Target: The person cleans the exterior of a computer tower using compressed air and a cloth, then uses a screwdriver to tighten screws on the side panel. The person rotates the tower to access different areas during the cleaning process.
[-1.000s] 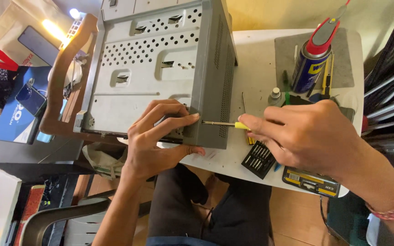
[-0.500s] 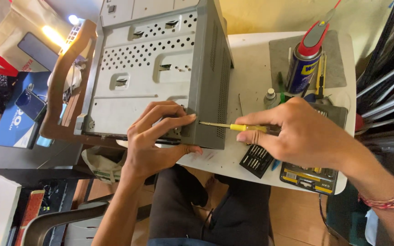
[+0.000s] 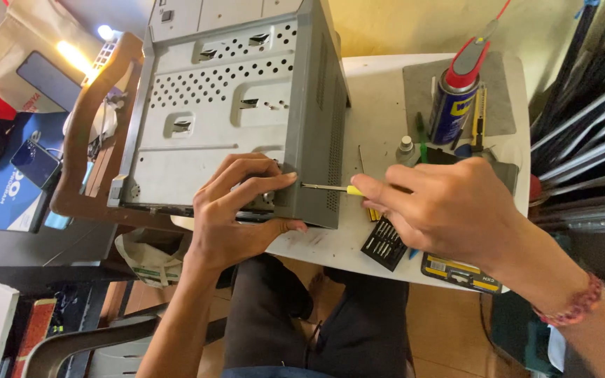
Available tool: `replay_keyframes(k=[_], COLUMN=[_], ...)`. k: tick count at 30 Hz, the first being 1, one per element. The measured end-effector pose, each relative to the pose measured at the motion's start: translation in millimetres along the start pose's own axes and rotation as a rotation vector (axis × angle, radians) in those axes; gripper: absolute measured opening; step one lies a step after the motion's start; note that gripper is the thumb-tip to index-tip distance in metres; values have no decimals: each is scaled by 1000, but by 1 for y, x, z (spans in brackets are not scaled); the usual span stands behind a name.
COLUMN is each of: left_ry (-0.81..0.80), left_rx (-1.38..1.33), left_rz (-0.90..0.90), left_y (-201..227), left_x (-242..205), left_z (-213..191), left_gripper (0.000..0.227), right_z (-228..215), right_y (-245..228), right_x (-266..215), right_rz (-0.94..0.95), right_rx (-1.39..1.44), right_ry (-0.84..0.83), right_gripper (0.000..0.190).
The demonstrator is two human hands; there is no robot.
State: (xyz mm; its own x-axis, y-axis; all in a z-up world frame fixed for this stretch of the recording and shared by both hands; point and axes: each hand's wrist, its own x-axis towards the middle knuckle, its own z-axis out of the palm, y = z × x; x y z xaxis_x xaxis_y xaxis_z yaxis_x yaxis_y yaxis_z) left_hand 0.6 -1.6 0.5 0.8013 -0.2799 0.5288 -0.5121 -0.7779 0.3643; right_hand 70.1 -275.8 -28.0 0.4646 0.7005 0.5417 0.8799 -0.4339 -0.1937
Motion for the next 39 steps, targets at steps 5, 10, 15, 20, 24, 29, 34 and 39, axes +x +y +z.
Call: replay_keyframes(k=[5, 10, 15, 20, 24, 29, 34, 39], left_ry=[-29, -7, 131, 112, 87, 44, 13, -19], left_rx=[43, 158, 259, 219, 153, 69, 3, -68], left_rz=[-12, -55, -73, -29, -1, 36, 119, 148], left_y=[10, 20, 16, 10, 11, 0, -18, -35], left_x=[2, 7, 3, 0, -6, -11, -11, -7], left_z=[-1, 14, 26, 21, 14, 1, -5, -18], left_gripper=[59, 64, 51, 47, 49, 50, 48, 48], right_z=[23, 31, 23, 18, 15, 8, 11, 23], right_y=[4, -6, -16, -28, -41, -57, -75, -96], right_x=[-10, -14, -14, -15, -20, -15, -14, -4], right_rz=[12, 117, 179, 204, 257, 352, 418, 540], right_rx=[113, 245, 240, 271, 308, 366, 403, 534], right_ry=[89, 110, 56, 79, 80, -6, -9, -44], right_gripper=[32, 31, 30, 30, 32, 33, 33, 35])
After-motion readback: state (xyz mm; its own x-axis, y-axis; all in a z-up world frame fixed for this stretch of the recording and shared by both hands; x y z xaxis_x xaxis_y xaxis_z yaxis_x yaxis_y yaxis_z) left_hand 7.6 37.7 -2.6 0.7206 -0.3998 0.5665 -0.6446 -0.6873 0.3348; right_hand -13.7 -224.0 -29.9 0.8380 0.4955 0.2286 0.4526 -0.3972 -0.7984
